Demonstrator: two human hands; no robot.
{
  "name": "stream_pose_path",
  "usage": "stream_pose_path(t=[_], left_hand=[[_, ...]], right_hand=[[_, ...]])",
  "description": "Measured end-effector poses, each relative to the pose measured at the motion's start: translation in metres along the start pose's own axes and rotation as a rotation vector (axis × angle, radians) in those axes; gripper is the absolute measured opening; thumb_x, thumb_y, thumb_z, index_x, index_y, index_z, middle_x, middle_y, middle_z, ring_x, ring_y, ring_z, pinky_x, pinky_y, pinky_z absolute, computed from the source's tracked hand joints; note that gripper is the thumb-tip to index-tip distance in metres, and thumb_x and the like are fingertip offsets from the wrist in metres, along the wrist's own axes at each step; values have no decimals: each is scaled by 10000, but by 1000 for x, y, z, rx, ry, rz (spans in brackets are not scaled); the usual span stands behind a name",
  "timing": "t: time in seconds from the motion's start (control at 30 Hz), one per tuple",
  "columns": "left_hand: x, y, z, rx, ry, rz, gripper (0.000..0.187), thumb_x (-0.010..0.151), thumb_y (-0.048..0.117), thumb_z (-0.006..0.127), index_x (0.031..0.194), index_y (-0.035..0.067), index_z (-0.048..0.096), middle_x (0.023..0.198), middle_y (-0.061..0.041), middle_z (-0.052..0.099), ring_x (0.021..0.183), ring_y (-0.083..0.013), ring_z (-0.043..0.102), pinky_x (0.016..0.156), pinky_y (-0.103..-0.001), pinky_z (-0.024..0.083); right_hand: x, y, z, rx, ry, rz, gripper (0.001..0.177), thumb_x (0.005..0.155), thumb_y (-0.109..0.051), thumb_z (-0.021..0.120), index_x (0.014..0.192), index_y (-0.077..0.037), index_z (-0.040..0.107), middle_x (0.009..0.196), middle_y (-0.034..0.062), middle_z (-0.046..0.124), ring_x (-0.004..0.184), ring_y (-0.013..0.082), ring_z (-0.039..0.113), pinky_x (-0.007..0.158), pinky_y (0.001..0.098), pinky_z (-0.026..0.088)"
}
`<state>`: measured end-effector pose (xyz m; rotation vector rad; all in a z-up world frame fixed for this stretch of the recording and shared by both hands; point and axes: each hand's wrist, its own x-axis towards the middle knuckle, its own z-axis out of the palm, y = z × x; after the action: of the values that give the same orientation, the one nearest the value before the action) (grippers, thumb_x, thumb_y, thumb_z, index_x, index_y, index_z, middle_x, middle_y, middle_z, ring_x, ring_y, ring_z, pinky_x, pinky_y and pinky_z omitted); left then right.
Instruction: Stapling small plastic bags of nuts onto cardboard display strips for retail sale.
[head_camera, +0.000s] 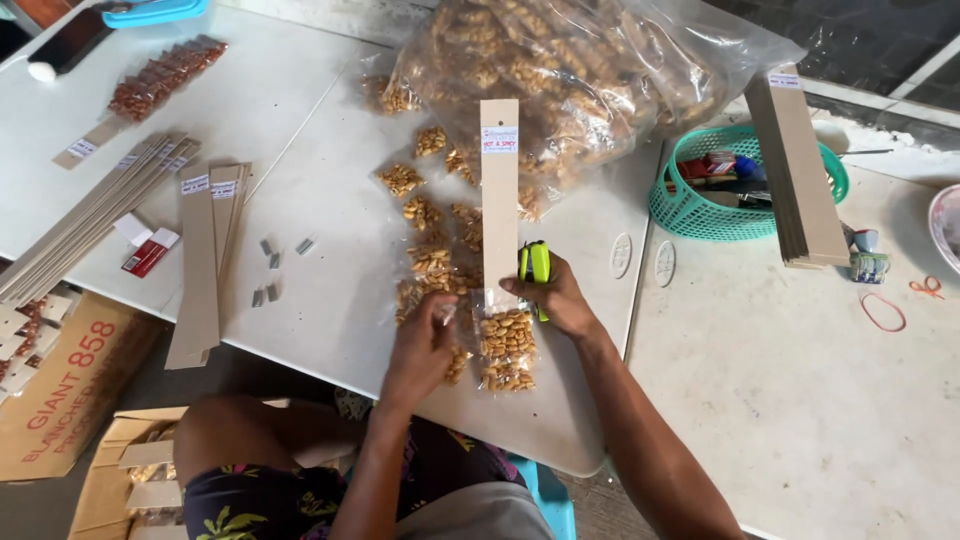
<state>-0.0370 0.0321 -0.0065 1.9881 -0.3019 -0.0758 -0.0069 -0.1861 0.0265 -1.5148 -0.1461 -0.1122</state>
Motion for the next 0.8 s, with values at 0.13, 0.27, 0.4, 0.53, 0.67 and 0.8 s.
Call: stream_pose_path(t=[0.13,0.27,0.4,0.53,0.67,0.8], left_hand=[[11,6,-25,-117,-12,-61,271,865,-72,653,1059,97,738,844,-151,752,844,-251,721,793,-387,598],[30,5,-8,-422,5,-23,210,825,6,802,1022,37,738,941,-119,746,863,-183,702,781,-331,610],[57,-10,28,-421,22,-116,157,810,55,799,955,81,744,922,-77,748,779,-177,756,558,-270,622],[59,1,36,-294,81,-103,144,769,73,826,884,119,754,820,-28,747,749,-122,727,594,-268,590],[57,18,29,-173,143,-170,219,787,129,830,977,126,720,834,-52,748,782,-155,719,677,-303,572],[60,17,32,-168,132,-172,182,819,116,829,982,102,748,851,-78,754,798,-147,714,699,-290,574]], right_hand=[[3,43,-17,22,41,62,261,766,-36,856,945,-36,666,731,60,610,655,183,586,613,305,441],[3,61,-18,42,121,121,238,859,-186,789,1007,-41,672,787,33,620,713,135,593,657,257,454],[-7,35,-1,113,162,123,434,976,-489,640,1040,-60,670,786,13,573,708,109,567,637,252,439],[-1,55,-12,22,116,60,339,855,-294,838,988,-50,644,736,23,544,656,144,539,613,289,434],[7,70,-19,7,85,1,307,857,-170,850,1004,-23,625,730,33,574,634,139,569,618,269,463],[6,74,-19,-1,102,-35,243,938,-184,784,1009,-20,619,734,53,584,638,158,576,631,286,486]])
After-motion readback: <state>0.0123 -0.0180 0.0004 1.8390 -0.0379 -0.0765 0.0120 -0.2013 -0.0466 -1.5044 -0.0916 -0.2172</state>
